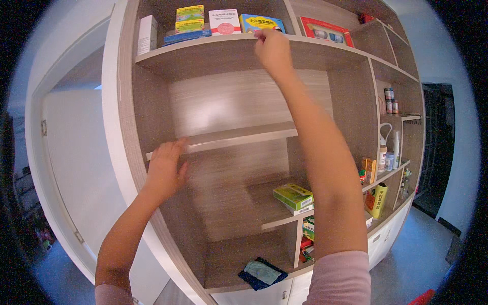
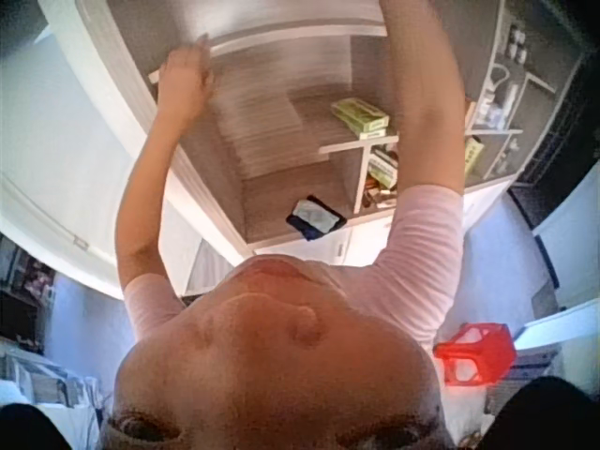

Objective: The person stands on a red stool to reach the upper shelves of a wooden cabinet. They pick up various medicine boxes, inspect them, and rearrange them on the shelves to organize the storage space.

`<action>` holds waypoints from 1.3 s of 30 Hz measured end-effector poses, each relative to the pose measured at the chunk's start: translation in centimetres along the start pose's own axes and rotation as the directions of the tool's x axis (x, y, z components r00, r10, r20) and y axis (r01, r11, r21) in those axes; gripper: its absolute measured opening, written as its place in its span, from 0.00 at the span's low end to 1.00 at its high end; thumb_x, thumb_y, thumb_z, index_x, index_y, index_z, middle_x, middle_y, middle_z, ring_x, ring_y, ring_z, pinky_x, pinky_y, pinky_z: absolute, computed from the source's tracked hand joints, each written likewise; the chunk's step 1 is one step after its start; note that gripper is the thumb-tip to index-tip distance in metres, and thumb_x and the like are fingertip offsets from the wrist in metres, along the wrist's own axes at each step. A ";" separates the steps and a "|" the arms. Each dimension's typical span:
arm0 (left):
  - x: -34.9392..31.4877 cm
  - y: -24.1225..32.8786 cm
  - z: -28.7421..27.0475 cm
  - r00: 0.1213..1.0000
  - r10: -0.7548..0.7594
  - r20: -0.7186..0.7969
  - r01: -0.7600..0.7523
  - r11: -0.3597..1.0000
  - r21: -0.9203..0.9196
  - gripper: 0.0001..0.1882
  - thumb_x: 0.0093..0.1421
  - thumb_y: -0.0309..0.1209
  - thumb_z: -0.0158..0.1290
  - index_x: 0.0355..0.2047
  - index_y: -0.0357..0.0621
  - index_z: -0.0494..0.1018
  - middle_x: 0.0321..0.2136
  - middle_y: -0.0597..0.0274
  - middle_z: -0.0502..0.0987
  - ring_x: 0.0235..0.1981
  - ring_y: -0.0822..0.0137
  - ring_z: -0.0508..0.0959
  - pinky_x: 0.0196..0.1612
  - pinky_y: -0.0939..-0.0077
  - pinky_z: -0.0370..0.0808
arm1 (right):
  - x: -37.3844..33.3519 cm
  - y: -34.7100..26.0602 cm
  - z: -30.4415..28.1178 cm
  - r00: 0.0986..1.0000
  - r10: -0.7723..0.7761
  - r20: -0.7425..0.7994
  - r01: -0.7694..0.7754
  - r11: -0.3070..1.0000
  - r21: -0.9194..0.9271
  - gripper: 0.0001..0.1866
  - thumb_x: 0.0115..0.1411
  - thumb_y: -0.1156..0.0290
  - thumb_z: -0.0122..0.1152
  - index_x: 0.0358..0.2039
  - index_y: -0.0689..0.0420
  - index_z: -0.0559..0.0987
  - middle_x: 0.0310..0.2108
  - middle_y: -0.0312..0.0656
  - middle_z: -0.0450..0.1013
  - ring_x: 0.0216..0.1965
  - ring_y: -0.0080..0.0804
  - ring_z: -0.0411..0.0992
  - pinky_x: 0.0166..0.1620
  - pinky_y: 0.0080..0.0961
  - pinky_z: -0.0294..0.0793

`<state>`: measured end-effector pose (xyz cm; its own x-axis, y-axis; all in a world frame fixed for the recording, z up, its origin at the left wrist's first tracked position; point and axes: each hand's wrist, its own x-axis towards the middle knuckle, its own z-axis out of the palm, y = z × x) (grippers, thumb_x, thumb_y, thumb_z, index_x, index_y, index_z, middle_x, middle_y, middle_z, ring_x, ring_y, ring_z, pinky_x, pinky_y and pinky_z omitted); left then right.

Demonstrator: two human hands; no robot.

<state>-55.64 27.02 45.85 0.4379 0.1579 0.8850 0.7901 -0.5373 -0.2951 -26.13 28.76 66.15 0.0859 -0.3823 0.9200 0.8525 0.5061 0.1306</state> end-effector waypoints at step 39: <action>0.4 2.0 3.6 0.954 -0.122 -0.275 0.137 0.990 0.035 0.20 0.37 0.23 0.54 0.35 0.35 0.66 0.31 0.53 0.64 0.35 0.55 0.64 0.38 0.66 0.63 | 8.0 2.4 5.5 0.869 0.479 0.126 -0.383 0.811 -0.442 0.39 0.51 0.59 0.56 0.58 0.59 0.51 0.44 0.56 0.67 0.46 0.44 0.69 0.44 0.43 0.69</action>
<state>-52.33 28.97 44.34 0.2028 -0.0118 0.9791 0.8574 -0.4808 -0.1834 -26.20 31.13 75.86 0.4179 0.0071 0.9085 0.8865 0.2156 -0.4095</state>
